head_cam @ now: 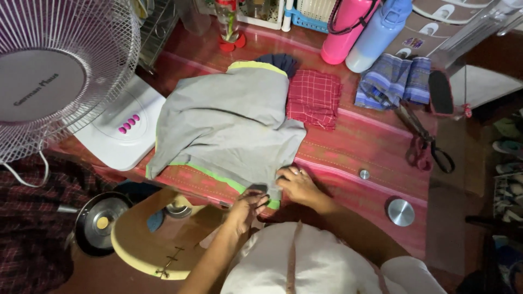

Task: The person cuts a red checkered cloth into smaller pieces using scissors. They then unfold a grey cloth, smooth it out, and cut it into a rectangular shape. The person also handles a green and yellow striped cloth on the table.

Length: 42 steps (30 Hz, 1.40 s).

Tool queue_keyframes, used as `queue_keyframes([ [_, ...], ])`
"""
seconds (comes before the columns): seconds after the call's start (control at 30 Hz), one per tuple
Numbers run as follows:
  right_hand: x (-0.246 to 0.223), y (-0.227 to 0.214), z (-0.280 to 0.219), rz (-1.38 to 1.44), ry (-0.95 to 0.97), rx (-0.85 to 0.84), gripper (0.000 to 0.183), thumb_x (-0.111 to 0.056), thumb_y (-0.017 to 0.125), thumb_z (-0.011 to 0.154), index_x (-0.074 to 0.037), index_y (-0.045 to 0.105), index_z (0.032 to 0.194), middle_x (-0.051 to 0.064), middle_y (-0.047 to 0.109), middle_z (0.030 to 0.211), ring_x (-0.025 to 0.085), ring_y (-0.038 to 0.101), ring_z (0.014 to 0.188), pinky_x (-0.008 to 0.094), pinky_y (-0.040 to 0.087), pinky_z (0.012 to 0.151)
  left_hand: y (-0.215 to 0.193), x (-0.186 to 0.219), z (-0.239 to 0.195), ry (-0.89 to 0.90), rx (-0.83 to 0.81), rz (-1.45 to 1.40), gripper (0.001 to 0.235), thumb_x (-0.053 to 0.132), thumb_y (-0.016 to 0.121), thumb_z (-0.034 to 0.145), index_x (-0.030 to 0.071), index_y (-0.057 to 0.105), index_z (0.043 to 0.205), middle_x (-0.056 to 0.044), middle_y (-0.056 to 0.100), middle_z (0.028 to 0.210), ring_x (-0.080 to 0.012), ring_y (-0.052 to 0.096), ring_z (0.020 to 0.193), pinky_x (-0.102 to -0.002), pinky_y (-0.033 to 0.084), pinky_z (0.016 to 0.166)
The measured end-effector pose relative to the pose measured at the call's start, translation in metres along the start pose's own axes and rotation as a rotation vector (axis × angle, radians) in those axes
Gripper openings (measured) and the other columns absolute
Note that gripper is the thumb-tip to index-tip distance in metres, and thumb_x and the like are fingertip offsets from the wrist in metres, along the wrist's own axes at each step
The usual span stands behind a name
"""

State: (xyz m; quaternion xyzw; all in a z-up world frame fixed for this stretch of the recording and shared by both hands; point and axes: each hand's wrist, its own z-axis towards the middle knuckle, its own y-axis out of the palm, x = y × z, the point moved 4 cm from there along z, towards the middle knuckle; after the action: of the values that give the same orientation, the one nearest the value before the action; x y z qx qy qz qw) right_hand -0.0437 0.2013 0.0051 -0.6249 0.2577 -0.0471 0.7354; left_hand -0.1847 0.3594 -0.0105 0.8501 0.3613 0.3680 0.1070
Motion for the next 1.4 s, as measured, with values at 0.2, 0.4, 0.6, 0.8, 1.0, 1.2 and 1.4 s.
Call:
queue_keyframes([
  [0.2, 0.007, -0.014, 0.031, 0.829, 0.199, 0.303, 0.013, -0.015, 0.057, 0.102, -0.011, 0.064, 0.112, 0.009, 0.073, 0.123, 0.030, 0.064, 0.122, 0.042, 0.048, 0.102, -0.001, -0.008, 0.010, -0.015, -0.085, -0.168, 0.077, 0.048, 0.059, 0.102, 0.004, 0.032, 0.159, -0.019, 0.046, 0.156, -0.0335, 0.046, 0.145, -0.045, 0.035, 0.119],
  [0.4, 0.020, -0.100, 0.077, 1.214, 0.209, 0.403, 0.017, -0.012, 0.060, 0.103, -0.009, 0.063, 0.120, -0.001, 0.062, 0.101, 0.009, 0.055, 0.096, 0.028, 0.047, 0.093, 0.000, 0.098, 0.001, 0.145, 0.047, -0.801, 0.097, 0.087, 0.063, 0.077, -0.001, 0.056, 0.117, -0.020, 0.071, 0.098, -0.0355, 0.074, 0.091, -0.046, 0.064, 0.081],
  [0.6, -0.038, -0.203, 0.098, 1.657, -0.021, 0.434, 0.026, -0.020, 0.060, 0.100, 0.000, 0.058, 0.116, 0.008, 0.063, 0.085, 0.008, 0.057, 0.058, 0.020, 0.047, 0.049, -0.126, 0.222, 0.016, 0.563, 0.079, -0.739, 0.087, 0.063, 0.078, 0.082, 0.002, 0.050, 0.139, -0.030, 0.041, 0.156, -0.0426, 0.037, 0.149, -0.063, 0.020, 0.124],
  [0.8, -0.094, -0.307, 0.040, 1.596, -0.144, 0.451, 0.027, -0.025, 0.065, 0.098, 0.000, 0.062, 0.108, 0.021, 0.073, 0.104, 0.017, 0.068, 0.085, 0.026, 0.053, 0.070, -0.151, 0.263, -0.085, 0.893, 0.486, -0.438, 0.035, 0.012, 0.074, 0.088, 0.025, 0.068, 0.120, 0.002, 0.069, 0.117, -0.0137, 0.069, 0.114, -0.035, 0.051, 0.106],
  [1.0, -0.041, -0.429, -0.070, 1.464, -0.264, 1.002, 0.042, -0.020, 0.078, 0.085, -0.004, 0.065, 0.122, 0.023, 0.063, 0.137, 0.032, 0.068, 0.087, 0.042, 0.056, 0.075, -0.006, 0.274, -0.229, 1.712, 0.314, 0.455, 0.070, 0.013, 0.070, 0.088, 0.011, 0.036, 0.148, -0.027, 0.039, 0.153, -0.0379, 0.044, 0.137, -0.060, 0.042, 0.123],
  [1.2, 0.093, -0.456, -0.142, 1.333, 0.082, 0.921, 0.025, -0.028, 0.072, 0.099, -0.009, 0.058, 0.109, 0.010, 0.063, 0.081, 0.017, 0.060, 0.056, 0.028, 0.045, 0.048, 0.141, 0.261, -0.134, 0.479, -0.193, -0.505, 0.043, 0.018, 0.074, 0.081, 0.005, 0.070, 0.122, -0.011, 0.074, 0.128, -0.0335, 0.069, 0.119, -0.054, 0.059, 0.095],
  [1.4, 0.144, -0.484, -0.241, 1.046, -0.254, 0.708, 0.014, -0.025, 0.055, 0.112, -0.015, 0.062, 0.120, 0.012, 0.069, 0.112, 0.018, 0.068, 0.087, 0.032, 0.055, 0.077, 0.239, 0.192, -0.127, 0.739, -0.306, -0.796, 0.060, 0.014, 0.079, 0.077, -0.003, 0.064, 0.133, -0.018, 0.068, 0.135, -0.0347, 0.063, 0.131, -0.052, 0.044, 0.125],
])
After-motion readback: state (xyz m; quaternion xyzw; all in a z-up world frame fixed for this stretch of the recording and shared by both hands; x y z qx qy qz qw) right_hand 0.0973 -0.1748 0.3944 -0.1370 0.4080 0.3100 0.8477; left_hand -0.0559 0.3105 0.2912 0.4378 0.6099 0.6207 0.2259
